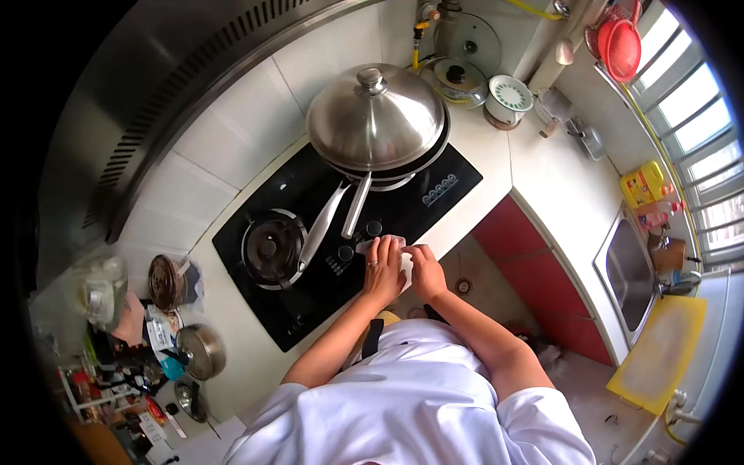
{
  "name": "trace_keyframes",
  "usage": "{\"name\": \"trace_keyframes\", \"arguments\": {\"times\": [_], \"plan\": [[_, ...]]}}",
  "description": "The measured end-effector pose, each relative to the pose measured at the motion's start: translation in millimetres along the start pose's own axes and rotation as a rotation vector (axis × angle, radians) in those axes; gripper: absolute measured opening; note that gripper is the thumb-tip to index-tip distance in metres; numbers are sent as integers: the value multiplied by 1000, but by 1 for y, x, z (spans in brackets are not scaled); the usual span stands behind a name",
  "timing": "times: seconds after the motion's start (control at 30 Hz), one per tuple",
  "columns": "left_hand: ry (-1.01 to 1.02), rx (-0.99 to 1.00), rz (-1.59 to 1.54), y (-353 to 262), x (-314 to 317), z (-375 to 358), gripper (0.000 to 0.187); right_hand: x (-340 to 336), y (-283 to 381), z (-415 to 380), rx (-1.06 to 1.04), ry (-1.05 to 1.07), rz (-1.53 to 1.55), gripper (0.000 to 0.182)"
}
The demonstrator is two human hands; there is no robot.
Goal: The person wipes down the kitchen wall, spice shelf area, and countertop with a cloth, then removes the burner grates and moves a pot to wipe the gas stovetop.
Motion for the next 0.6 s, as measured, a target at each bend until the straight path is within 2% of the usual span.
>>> {"name": "trace_keyframes", "arguments": {"times": [0.03, 0.07, 0.13, 0.2, 0.23, 0.3, 0.4, 0.47, 0.6], "plan": [[-58, 49, 14, -3, -8, -3, 72, -2, 9, -3, -144, -80, -75, 44], [-44, 59, 5, -1, -10, -8, 72, -3, 18, -6, -286, -159, -154, 45], [-117, 109, -125, 3, -20, -22, 65, 8, 25, -11, -389, -89, -195, 47], [-162, 75, -242, 11, -28, -34, 59, 18, 33, -11, -578, -58, -296, 48], [-149, 86, -208, 15, -32, -39, 56, 20, 30, -9, -573, -61, -297, 48], [-131, 99, -170, 22, -39, -46, 54, 30, 26, -8, -632, 64, -500, 46], [-104, 95, -265, 31, -48, -49, 48, 24, 22, -2, -619, 72, -565, 46], [-50, 15, -379, 39, -52, -54, 45, 20, 20, 3, -578, 72, -599, 47], [-53, -85, -405, 53, -66, -68, 36, 6, -14, 23, -350, 39, -575, 45]]}}
Point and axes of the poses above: each hand's wrist, its own z-axis towards the middle knuckle, its own x-axis out of the palm, y = z × x, the point moved 5 cm from there along z, towards the middle knuckle, and after that the axes turned 11 degrees about -z, right-handed, at the moved point
